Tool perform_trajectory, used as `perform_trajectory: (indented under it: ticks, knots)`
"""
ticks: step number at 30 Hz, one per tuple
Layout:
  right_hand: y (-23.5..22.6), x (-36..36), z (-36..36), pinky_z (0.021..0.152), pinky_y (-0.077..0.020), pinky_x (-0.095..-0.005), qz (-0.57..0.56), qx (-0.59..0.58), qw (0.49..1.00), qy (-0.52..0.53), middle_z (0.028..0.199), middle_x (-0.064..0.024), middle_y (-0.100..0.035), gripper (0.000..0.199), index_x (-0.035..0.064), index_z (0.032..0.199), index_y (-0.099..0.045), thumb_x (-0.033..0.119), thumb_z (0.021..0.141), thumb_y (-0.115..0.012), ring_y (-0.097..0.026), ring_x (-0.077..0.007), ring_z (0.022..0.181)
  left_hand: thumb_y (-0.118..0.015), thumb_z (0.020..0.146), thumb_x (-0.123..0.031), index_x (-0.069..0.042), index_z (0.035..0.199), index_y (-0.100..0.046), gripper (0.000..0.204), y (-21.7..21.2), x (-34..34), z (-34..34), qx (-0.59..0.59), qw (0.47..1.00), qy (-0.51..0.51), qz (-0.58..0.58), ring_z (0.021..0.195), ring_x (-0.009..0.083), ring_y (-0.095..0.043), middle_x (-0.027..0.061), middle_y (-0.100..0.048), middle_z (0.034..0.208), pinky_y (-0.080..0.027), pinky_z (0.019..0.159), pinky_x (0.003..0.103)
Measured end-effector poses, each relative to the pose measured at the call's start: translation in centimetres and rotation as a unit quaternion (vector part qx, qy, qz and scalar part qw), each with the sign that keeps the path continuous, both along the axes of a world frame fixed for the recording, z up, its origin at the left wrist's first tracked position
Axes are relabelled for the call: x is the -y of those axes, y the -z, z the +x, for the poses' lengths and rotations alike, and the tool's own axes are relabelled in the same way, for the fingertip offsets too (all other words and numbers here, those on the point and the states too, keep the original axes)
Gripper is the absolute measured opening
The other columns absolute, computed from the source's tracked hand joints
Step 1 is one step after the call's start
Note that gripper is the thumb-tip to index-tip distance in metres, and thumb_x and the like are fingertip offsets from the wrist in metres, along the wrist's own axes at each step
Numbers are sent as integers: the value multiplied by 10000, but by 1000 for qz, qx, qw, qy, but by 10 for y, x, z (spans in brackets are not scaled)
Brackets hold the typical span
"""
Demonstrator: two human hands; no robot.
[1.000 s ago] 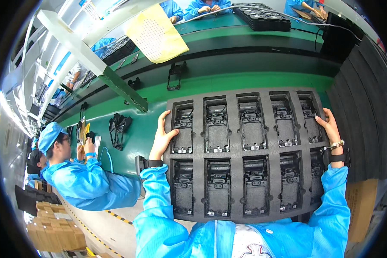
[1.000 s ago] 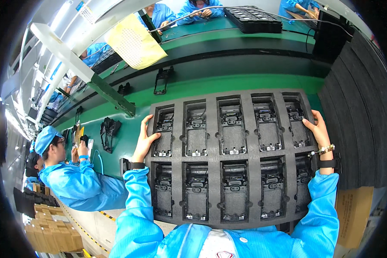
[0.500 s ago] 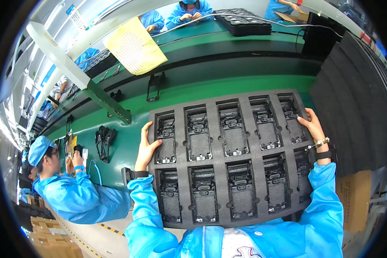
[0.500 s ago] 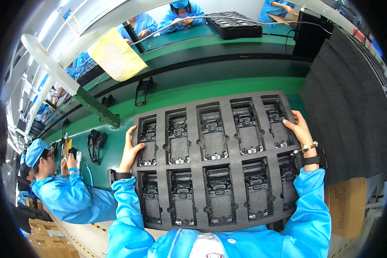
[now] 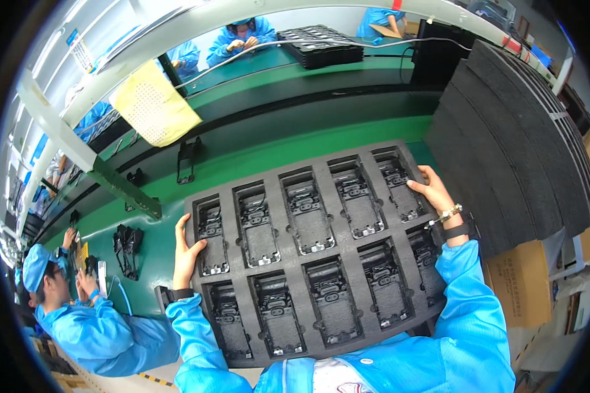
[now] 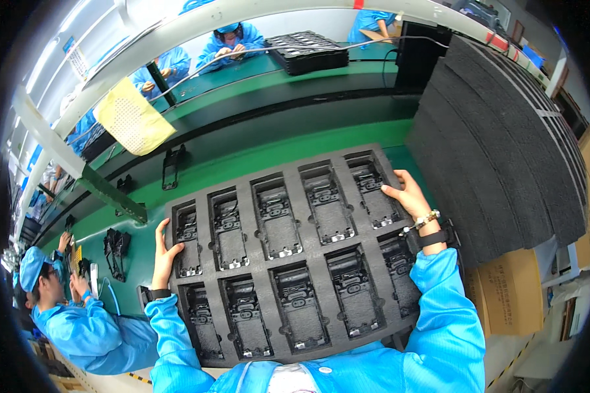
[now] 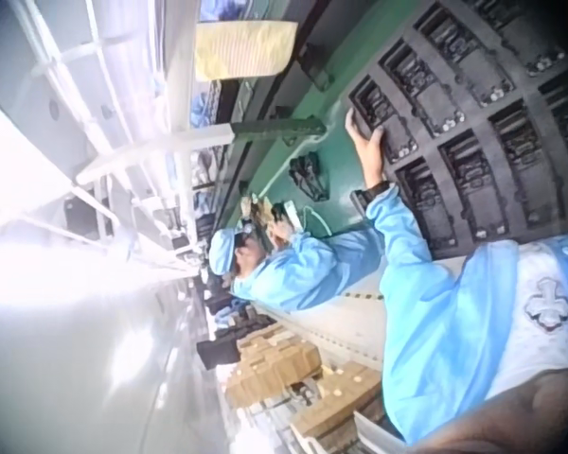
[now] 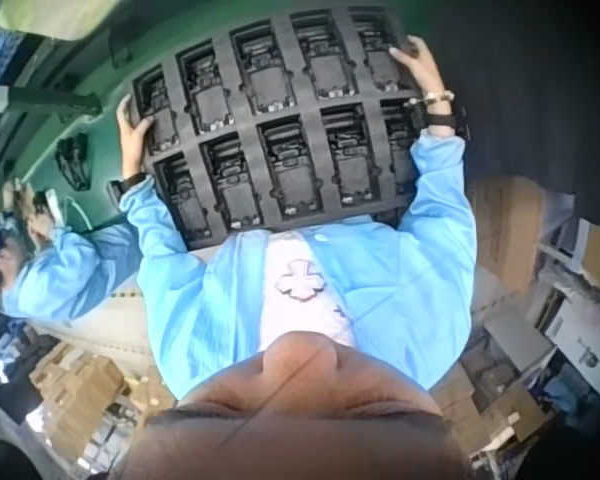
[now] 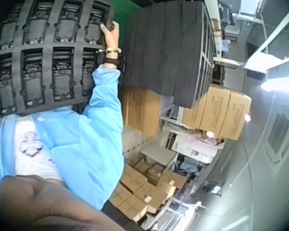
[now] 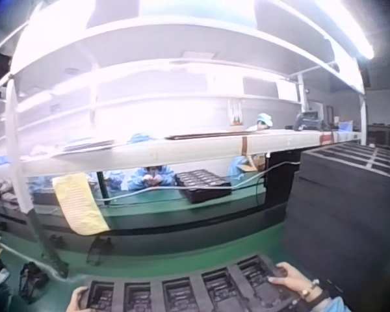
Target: Inspecting and assembling walkie-talkies at a production line workstation.
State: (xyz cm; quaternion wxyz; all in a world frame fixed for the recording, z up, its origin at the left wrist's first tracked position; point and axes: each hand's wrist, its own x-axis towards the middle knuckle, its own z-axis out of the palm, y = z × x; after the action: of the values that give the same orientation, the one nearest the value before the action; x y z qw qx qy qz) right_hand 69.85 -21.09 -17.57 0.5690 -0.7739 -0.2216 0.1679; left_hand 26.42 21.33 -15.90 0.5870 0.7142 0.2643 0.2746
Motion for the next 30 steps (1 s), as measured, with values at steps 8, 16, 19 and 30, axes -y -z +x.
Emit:
perform_trajectory:
  ticks: [8, 16, 19, 30]
  knots:
    - [4, 2, 3, 825, -530, -324, 2, -2, 1000, 2, 1150, -143, -582, 575, -21, 1283, -485, 178, 825, -771, -615, -202, 982, -598, 732, 72, -130, 1463, -338, 801, 6, -3, 2, -5, 1000, 6, 9, 1226, 210, -502, 117, -446, 1407, -414, 1040, 319]
    - [-3, 2, -5, 954, -455, -422, -147, 233, 961, 34, 1186, -197, -556, 624, -16, 1238, -546, 349, 785, -772, -559, -363, 1114, -596, 748, 21, -108, 1485, -338, 791, -2, -1, 2, -49, 994, 18, 94, 1309, 234, -437, 103, -414, 1453, -319, 1114, 329]
    - [-6, -4, -12, 972, -446, -434, -226, 340, 912, 28, 1204, -206, -540, 688, -44, 1283, -513, 349, 782, -773, -533, -377, 1139, -613, 765, -21, -97, 1526, -281, 834, -1, -8, 0, -124, 968, 37, 217, 1381, 309, -378, 145, -355, 1525, -293, 1148, 363]
    - [-39, -25, 0, 686, -572, -420, -448, 476, 755, -58, 775, -195, -706, 227, 32, 787, -748, 224, 689, -677, -709, -350, 734, -626, 805, -99, 99, 1275, -519, 521, -4, -22, 42, -461, 612, -23, 642, 738, 283, -705, 242, -680, 1010, -581, 636, 359]
